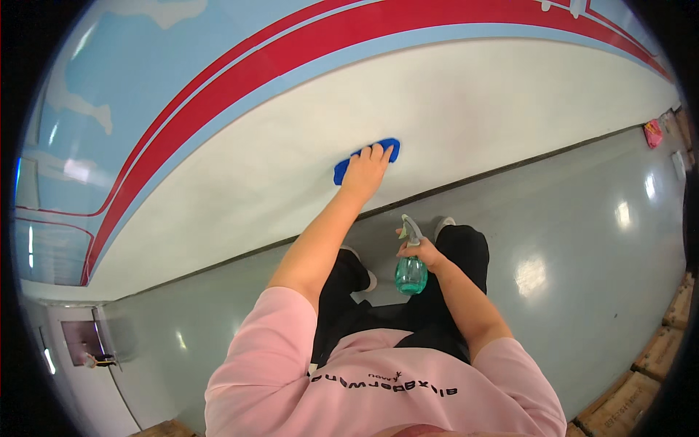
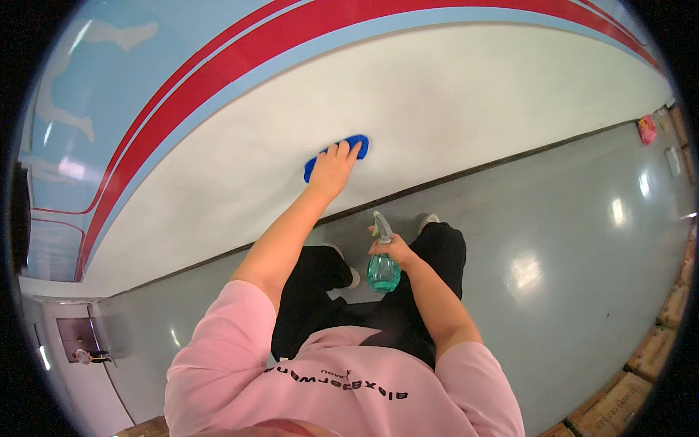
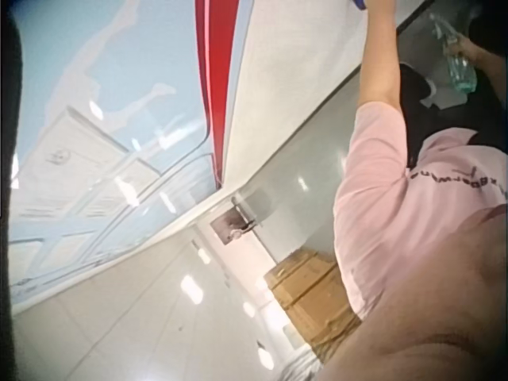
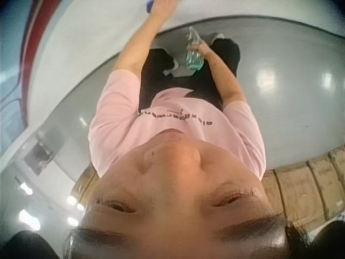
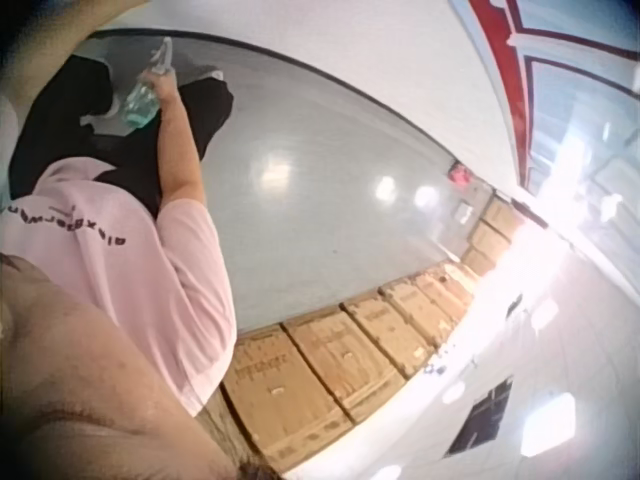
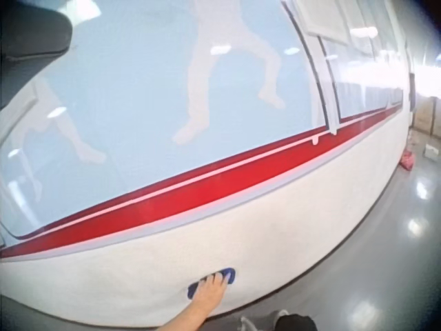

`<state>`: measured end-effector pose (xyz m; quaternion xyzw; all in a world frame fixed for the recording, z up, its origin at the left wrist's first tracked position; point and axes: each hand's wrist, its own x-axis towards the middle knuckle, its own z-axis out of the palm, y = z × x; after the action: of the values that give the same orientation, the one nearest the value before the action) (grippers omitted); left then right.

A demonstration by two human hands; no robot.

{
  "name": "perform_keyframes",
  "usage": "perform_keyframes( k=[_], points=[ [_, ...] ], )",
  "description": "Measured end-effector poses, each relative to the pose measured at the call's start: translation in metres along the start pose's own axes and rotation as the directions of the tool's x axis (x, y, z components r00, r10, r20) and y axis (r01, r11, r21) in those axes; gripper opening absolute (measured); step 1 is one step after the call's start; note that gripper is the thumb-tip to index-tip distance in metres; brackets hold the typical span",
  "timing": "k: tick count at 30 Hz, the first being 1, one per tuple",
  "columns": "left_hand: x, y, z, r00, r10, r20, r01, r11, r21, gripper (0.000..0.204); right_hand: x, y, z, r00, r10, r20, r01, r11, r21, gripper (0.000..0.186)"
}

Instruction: The recorder cleans a portion of a wall using a spray bottle and a rag while seated.

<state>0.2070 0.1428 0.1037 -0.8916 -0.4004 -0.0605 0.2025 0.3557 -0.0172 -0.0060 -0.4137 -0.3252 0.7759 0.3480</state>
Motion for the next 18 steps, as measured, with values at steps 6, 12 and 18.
perform_keyframes(
  k=[6, 12, 18],
  points=[
    [0.002, -0.002, -0.014, 0.991, -0.061, 0.120, 0.066, 0.997, -0.032, 0.045, -0.003, -0.002, 0.004, 1.000, -0.005, 0.009, 0.004, 0.998, 0.055, 0.061],
    [0.033, -0.055, -0.117, 0.799, -0.292, -0.525, 0.348, 0.937, 0.009, 0.055, -0.003, -0.005, -0.003, 0.999, -0.008, 0.052, 0.005, 0.998, 0.062, 0.062],
    [0.041, -0.028, -0.082, 0.851, -0.208, -0.482, 0.272, 0.960, 0.067, 0.051, -0.002, -0.008, 0.001, 0.997, -0.020, 0.069, 0.014, 0.996, 0.083, 0.062]
  ],
)
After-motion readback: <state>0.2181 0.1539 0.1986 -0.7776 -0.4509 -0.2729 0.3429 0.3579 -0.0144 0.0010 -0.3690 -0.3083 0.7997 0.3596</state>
